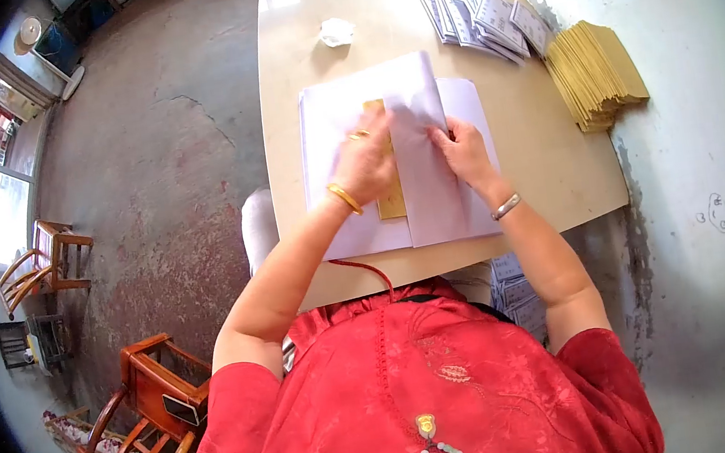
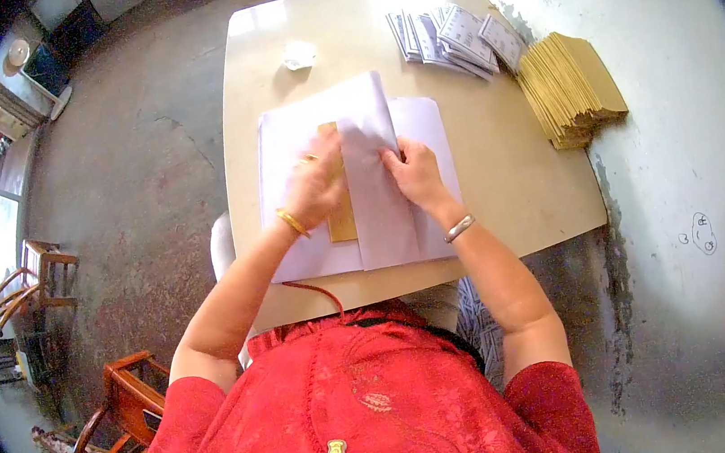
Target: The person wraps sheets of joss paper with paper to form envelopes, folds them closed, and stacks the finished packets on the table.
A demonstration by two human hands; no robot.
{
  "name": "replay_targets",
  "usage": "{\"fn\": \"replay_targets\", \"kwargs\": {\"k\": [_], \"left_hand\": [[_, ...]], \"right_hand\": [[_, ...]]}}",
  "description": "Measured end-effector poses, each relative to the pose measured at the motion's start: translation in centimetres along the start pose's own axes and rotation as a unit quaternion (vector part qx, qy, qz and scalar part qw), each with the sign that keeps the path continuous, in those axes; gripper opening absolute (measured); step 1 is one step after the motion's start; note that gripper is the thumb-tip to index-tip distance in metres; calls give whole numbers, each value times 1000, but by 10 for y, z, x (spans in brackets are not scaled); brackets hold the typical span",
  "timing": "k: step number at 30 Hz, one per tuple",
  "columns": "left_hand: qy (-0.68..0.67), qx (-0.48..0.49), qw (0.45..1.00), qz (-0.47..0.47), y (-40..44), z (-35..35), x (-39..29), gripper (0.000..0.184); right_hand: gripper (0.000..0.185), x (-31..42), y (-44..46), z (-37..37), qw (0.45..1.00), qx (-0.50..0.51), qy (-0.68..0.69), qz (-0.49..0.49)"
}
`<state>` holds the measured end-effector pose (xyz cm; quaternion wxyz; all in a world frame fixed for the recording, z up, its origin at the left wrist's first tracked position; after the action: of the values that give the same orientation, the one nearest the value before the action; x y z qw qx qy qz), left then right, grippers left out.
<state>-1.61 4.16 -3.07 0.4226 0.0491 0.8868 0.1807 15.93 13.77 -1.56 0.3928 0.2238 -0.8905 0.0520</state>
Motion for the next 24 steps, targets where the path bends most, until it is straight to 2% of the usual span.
{"fn": "replay_targets", "kwargs": {"k": [3, 6, 9, 10, 11, 13, 14, 17, 21, 24], "left_hand": [[-13, -215, 976, 33, 1, -44, 37, 67], [-228, -269, 923, -155, 1, -77, 51, 69], [-393, -143, 873, -251, -4, -67, 81, 76], [-424, -122, 853, -279, -4, -64, 70, 76], [-451, -93, 845, -274, -4, -60, 70, 76], [-502, -32, 824, -263, -3, -52, 68, 75], [-515, -57, 810, -275, -2, -49, 66, 73], [-480, -56, 816, -316, 8, -49, 42, 73], [-472, -42, 834, -282, 27, -37, 14, 70], [-467, 12, 847, -255, 40, -10, 17, 65]], "right_hand": [[23, 0, -9, -2, 995, -29, 93, -18], [22, 6, -15, -13, 989, -21, 148, -24], [23, 0, -10, -11, 985, -23, 168, -17], [23, -7, -5, -7, 985, -22, 171, -1], [24, -12, -2, -5, 985, -20, 173, 15], [26, -18, 3, -3, 998, -18, 56, 22], [28, -19, 5, -3, 999, -17, -3, 27], [32, -17, 14, 1, 989, -8, -147, 5], [32, -4, 11, 1, 990, 5, -136, 36], [33, -8, 15, 7, 986, 3, -158, 45]]}}
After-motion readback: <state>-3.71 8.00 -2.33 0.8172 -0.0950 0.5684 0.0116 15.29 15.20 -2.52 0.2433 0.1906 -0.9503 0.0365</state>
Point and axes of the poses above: each hand's wrist, its own y-axis towards the middle knuckle, its own z-axis out of the palm, x = y × z, the point moved 4 cm from there along y, towards the middle knuckle, and after that the axes turned 10 degrees about -y, right-handed, at the moved point
